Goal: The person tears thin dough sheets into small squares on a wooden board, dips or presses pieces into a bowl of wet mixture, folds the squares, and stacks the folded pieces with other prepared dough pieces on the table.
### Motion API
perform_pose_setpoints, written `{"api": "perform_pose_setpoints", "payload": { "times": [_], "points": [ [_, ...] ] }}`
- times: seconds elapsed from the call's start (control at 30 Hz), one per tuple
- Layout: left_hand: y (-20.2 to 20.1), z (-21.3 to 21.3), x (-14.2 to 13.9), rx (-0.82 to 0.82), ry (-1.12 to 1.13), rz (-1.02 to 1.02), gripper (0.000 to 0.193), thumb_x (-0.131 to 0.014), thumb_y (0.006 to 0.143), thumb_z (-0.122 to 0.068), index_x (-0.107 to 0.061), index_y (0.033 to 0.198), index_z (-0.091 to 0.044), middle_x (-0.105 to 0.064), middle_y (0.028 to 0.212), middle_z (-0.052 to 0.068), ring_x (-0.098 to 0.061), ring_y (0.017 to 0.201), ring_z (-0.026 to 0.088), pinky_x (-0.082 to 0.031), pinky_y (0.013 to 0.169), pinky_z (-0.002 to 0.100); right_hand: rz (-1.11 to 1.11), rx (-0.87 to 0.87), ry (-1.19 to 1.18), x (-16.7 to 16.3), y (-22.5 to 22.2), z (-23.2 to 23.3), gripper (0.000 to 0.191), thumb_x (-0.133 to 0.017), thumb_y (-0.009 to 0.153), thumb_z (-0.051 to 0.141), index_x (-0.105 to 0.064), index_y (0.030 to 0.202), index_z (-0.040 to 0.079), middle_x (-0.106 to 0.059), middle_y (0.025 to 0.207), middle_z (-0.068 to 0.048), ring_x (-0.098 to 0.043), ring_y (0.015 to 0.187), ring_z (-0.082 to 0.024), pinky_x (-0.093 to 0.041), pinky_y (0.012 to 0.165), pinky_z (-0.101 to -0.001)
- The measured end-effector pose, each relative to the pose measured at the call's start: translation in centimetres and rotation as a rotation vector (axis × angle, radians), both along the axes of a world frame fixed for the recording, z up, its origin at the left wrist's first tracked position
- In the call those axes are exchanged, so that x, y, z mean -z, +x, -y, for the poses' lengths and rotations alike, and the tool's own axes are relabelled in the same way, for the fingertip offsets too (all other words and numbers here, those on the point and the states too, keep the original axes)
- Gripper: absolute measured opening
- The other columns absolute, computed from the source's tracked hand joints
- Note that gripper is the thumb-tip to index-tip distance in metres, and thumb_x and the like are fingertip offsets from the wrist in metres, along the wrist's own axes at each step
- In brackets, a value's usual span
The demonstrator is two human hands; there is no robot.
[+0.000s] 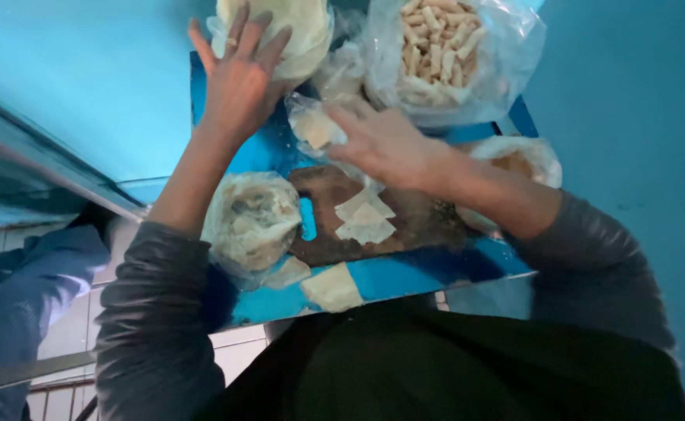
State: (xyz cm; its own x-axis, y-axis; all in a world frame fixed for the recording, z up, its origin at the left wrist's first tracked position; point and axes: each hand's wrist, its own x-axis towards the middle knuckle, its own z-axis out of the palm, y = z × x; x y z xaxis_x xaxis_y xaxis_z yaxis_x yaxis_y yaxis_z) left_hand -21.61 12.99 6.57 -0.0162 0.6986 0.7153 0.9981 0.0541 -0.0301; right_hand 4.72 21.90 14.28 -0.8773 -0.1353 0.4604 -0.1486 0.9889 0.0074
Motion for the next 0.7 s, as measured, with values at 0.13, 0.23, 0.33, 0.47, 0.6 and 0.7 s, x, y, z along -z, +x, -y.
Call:
{"api": "perform_pose_setpoints", "payload": {
  "times": [0.13, 0.23, 0.33, 0.47, 0.6, 0.7],
  "points": [
    [0.7, 1.3, 0.3, 0.006, -0.036, 0.035, 0.073, -0.089, 0.085, -0.025, -0.060, 0.152, -0.016, -0.050, 0.155, 0.010, -0.037, 0.153, 0.035, -0.011, 0.109, 0.083, 0.303, 0.227, 0.154, -0.1, 0.7, -3.7, 0.014, -0.071, 0.085, 0.011, -0.072, 0.099, 0.008, -0.071, 0.111, -0.013, -0.071, 0.091, -0.036, -0.055, 0.070, -0.0486],
    [1.1, 1.9, 0.4, -0.013, -0.078, 0.037, 0.074, -0.088, 0.083, -0.024, -0.060, 0.151, -0.016, -0.050, 0.155, 0.009, -0.036, 0.155, 0.034, -0.012, 0.109, 0.083, 0.111, 0.151, -0.144, -1.1, 1.2, -7.9, 0.014, -0.072, 0.090, 0.012, -0.072, 0.102, 0.004, -0.074, 0.090, -0.013, -0.072, 0.084, -0.032, -0.055, 0.072, -0.0454],
    [1.4, 2.2, 0.2, -0.055, -0.055, 0.008, 0.078, -0.087, 0.085, -0.023, -0.056, 0.156, -0.015, -0.047, 0.159, 0.010, -0.034, 0.156, 0.035, -0.012, 0.110, 0.083, 0.095, 0.155, -0.315, -1.0, 1.1, -9.3, 0.012, -0.068, 0.093, 0.007, -0.068, 0.103, 0.000, -0.071, 0.078, -0.011, -0.073, 0.075, -0.025, -0.055, 0.069, -0.0402],
    [2.0, 2.5, -0.1, -0.076, -0.059, -0.003, 0.082, -0.087, 0.084, -0.022, -0.052, 0.157, -0.015, -0.046, 0.159, 0.010, -0.032, 0.155, 0.034, -0.013, 0.109, 0.083, 0.022, 0.218, -0.472, -0.7, 0.2, -9.2, 0.011, -0.063, 0.093, 0.004, -0.066, 0.103, 0.001, -0.070, 0.075, -0.011, -0.074, 0.070, -0.022, -0.055, 0.066, -0.0365],
    [2.7, 3.2, -0.3, -0.086, -0.074, -0.057, 0.083, -0.087, 0.086, -0.022, -0.051, 0.160, -0.017, -0.044, 0.162, 0.010, -0.031, 0.158, 0.032, -0.014, 0.111, 0.082, 0.065, 0.153, -0.552, -0.8, 0.5, -8.5, 0.010, -0.062, 0.097, 0.007, -0.067, 0.105, 0.004, -0.071, 0.080, -0.009, -0.072, 0.070, -0.020, -0.055, 0.065, -0.0352],
    [3.0, 3.7, -0.7, -0.053, -0.112, -0.057, 0.086, -0.087, 0.083, -0.023, -0.050, 0.160, -0.018, -0.044, 0.161, 0.012, -0.030, 0.157, 0.033, -0.016, 0.110, 0.081, 0.291, -0.031, -0.274, 1.0, 2.7, -5.7, 0.013, -0.062, 0.095, 0.005, -0.070, 0.102, 0.012, -0.073, 0.096, -0.009, -0.068, 0.092, -0.026, -0.048, 0.084, -0.0421]
  ]
}}
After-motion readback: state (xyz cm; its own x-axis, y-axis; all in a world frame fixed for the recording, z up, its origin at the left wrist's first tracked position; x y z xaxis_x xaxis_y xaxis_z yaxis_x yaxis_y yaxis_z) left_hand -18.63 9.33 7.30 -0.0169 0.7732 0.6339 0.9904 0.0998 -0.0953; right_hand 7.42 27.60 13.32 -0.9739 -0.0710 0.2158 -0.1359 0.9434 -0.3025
